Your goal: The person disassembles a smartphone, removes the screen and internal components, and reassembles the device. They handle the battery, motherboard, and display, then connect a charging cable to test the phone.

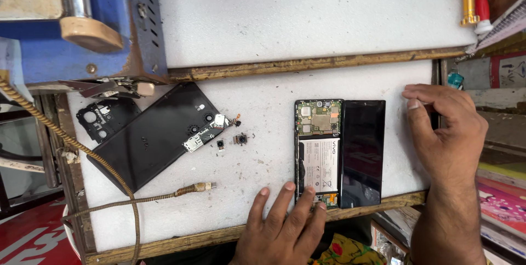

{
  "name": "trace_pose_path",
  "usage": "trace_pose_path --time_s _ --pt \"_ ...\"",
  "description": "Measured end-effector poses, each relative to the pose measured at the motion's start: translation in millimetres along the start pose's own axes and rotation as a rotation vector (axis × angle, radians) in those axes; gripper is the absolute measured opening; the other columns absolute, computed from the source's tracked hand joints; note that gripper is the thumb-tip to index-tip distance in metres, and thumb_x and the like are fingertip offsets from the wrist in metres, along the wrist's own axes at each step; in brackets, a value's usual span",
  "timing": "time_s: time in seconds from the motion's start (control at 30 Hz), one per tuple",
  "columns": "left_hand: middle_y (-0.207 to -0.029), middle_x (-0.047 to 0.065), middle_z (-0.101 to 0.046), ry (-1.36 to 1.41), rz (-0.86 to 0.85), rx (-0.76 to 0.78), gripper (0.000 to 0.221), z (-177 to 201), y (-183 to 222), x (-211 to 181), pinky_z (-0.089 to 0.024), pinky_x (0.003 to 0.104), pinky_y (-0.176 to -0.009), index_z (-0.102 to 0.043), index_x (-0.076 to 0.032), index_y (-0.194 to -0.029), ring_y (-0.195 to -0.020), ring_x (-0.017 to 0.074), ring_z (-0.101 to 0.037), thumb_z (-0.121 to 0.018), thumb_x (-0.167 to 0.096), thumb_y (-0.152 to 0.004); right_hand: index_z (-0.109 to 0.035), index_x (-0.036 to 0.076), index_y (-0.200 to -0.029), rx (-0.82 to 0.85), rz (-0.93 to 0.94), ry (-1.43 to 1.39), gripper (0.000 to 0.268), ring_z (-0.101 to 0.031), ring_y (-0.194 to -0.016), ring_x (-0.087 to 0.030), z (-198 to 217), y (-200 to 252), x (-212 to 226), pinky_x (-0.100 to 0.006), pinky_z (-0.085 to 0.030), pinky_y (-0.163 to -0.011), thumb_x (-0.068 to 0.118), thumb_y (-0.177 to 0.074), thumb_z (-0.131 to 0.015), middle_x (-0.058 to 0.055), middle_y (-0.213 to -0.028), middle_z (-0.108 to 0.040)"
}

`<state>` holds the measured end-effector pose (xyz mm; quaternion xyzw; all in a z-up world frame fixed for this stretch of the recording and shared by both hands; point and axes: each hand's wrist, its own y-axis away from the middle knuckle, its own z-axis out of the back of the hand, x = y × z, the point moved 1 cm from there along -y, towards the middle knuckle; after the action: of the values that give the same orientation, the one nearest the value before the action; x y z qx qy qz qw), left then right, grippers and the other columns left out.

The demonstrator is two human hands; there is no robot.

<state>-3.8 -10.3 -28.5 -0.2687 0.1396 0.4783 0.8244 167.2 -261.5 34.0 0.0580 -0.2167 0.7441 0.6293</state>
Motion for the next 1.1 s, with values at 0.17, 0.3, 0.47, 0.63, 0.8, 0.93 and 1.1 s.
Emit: trace_pose_path --time_s 0.17,0.3,0.47,0.63,0.8,0.93,1.1 --pt "-0.144 0.012 -0.062 0.006 0.023 0.032 0.031 3.7 -1.2 -4.5 -0.037 0.065 -0.113 -0.072 -0.011 -0.117 -0.142 0.0354 -0.045 -0.061 -0.039 -0.107 -0.075 0.008 -0.113 0.003 0.018 -0.031 0.006 -0.070 -0.109 -0.017 -0.5 4.8 -7.1 -0.029 -0.056 -0.094 0.005 -0.108 -0.074 -0.005 -0.119 -0.076" --pt "-0.144 0.014 -0.060 0.024 0.020 0.056 0.031 9.0 -8.5 -4.2 -0.036 0.067 -0.111 -0.072 -0.010 -0.117 -0.143 0.0370 -0.044 -0.062 -0.038 -0.106 -0.074 0.007 -0.109 -0.030 0.045 -0.056 0.010 -0.069 -0.110 -0.022 1.5 5.8 -9.9 -0.036 -0.054 -0.096 0.003 -0.101 -0.072 -0.008 -0.116 -0.075" --pt "-0.142 0.017 -0.057 0.041 0.008 0.072 0.038 16.3 -12.7 -5.3 -0.035 0.069 -0.108 -0.072 -0.014 -0.126 -0.141 0.0397 -0.040 -0.065 -0.041 -0.101 -0.076 0.008 -0.110 -0.004 0.009 -0.077 0.004 -0.070 -0.110 -0.019 0.3 10.2 -18.3 -0.031 -0.055 -0.096 0.007 -0.109 -0.072 -0.005 -0.118 -0.077" --pt "-0.142 0.015 -0.054 -0.051 -0.012 0.091 0.039 18.5 -15.4 -7.8 -0.036 0.068 -0.110 -0.071 -0.016 -0.128 -0.143 0.0385 -0.038 -0.069 -0.043 -0.099 -0.076 0.007 -0.109 -0.008 0.021 -0.096 0.004 -0.070 -0.113 -0.021 -0.5 11.9 -22.1 -0.034 -0.055 -0.100 0.007 -0.108 -0.072 -0.006 -0.117 -0.076" --pt "-0.142 0.016 -0.052 -0.059 -0.013 0.119 0.044 21.1 -18.7 -10.1 -0.036 0.069 -0.110 -0.068 -0.015 -0.130 -0.142 0.0395 -0.038 -0.069 -0.045 -0.098 -0.076 0.007 -0.109 -0.023 0.042 -0.104 0.005 -0.069 -0.112 -0.022 1.5 12.3 -20.5 -0.036 -0.056 -0.100 0.008 -0.108 -0.071 -0.006 -0.116 -0.077" --pt "-0.141 0.018 -0.051 -0.054 -0.015 0.114 0.051 24.3 -19.7 -11.0 -0.036 0.069 -0.108 -0.066 -0.014 -0.135 -0.141 0.0412 -0.038 -0.069 -0.046 -0.096 -0.076 0.006 -0.109 -0.031 0.040 -0.117 0.005 -0.069 -0.108 -0.023 1.7 13.0 -22.4 -0.036 -0.055 -0.097 0.009 -0.107 -0.071 -0.007 -0.115 -0.077" --pt "-0.139 0.015 -0.056 -0.081 -0.016 0.088 0.047 27.5 -22.5 -13.9 -0.035 0.069 -0.110 -0.067 -0.014 -0.133 -0.142 0.0399 -0.040 -0.069 -0.045 -0.097 -0.076 0.006 -0.108 -0.035 0.054 -0.098 0.005 -0.068 -0.110 -0.024 0.2 15.4 -23.9 -0.036 -0.055 -0.097 0.008 -0.107 -0.071 -0.007 -0.116 -0.077"
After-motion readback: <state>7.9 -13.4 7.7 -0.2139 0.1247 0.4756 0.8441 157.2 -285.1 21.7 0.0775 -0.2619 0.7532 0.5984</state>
